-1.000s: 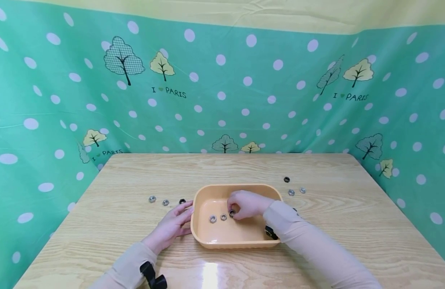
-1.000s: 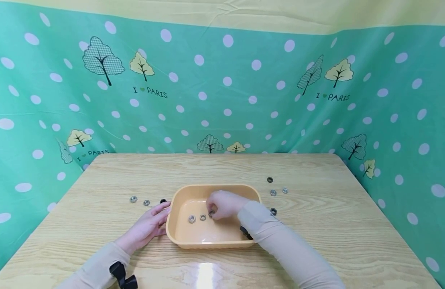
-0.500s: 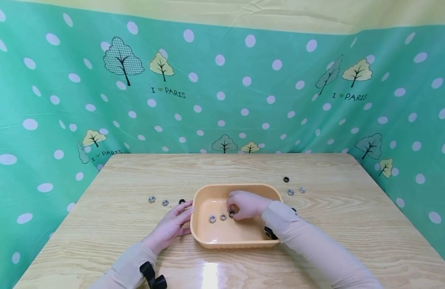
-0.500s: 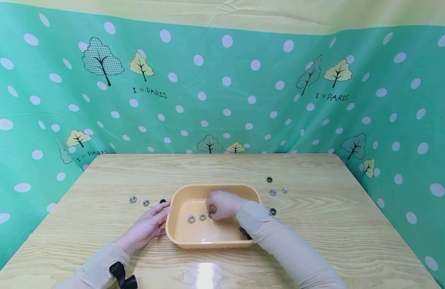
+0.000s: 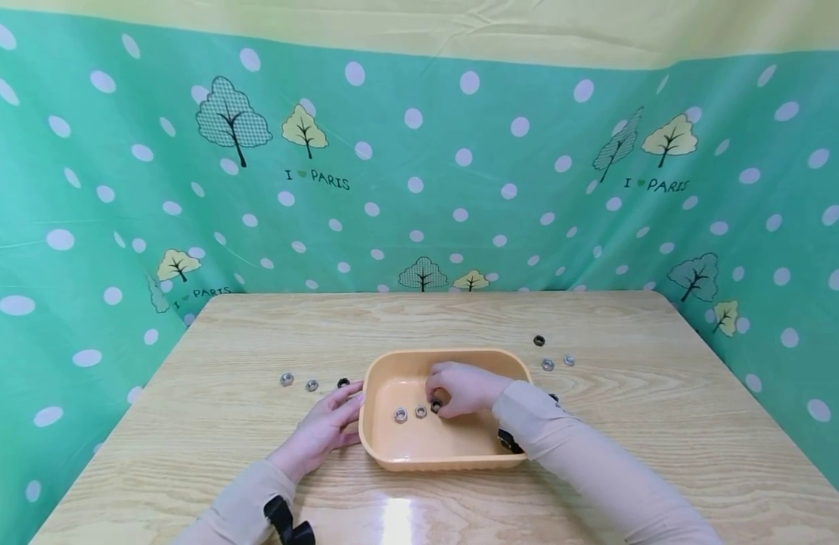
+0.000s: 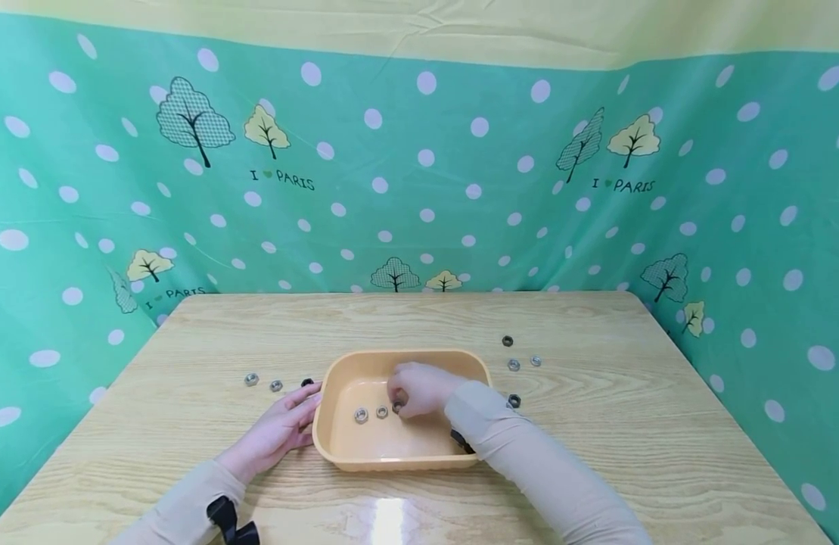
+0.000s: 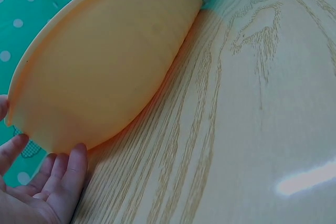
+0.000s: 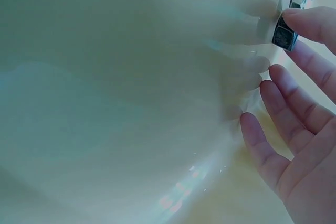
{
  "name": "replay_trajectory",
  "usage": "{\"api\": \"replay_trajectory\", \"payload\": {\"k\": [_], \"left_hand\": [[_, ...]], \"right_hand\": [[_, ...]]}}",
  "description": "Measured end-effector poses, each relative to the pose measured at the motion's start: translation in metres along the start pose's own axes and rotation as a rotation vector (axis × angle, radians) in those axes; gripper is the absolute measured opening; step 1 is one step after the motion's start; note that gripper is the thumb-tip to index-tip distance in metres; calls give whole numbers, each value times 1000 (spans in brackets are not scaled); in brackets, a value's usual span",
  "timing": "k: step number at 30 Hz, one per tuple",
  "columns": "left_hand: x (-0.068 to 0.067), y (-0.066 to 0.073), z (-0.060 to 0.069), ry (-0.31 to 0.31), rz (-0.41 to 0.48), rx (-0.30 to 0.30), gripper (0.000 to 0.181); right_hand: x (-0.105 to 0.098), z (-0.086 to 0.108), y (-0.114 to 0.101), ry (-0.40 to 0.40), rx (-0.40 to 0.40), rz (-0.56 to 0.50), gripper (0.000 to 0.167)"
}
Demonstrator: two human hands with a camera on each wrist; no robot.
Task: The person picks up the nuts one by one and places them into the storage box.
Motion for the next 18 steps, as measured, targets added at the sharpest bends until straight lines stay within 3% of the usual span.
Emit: {"api": "replay_trajectory", "payload": {"k": [18], "left_hand": [[-1, 0, 0, -1, 4, -2, 62]], "right_hand": [[-10, 6, -1, -24, -6, -156, 17]]}}
Point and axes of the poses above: each hand's wrist, its own z-axis away from the middle knuckle, its own x-axis out of the palm, y = z × x, the point moved 1 cm from there along -z, towards the middle knuckle, and after that the axes turned 5 degrees about -y, right-handed, at the moved point
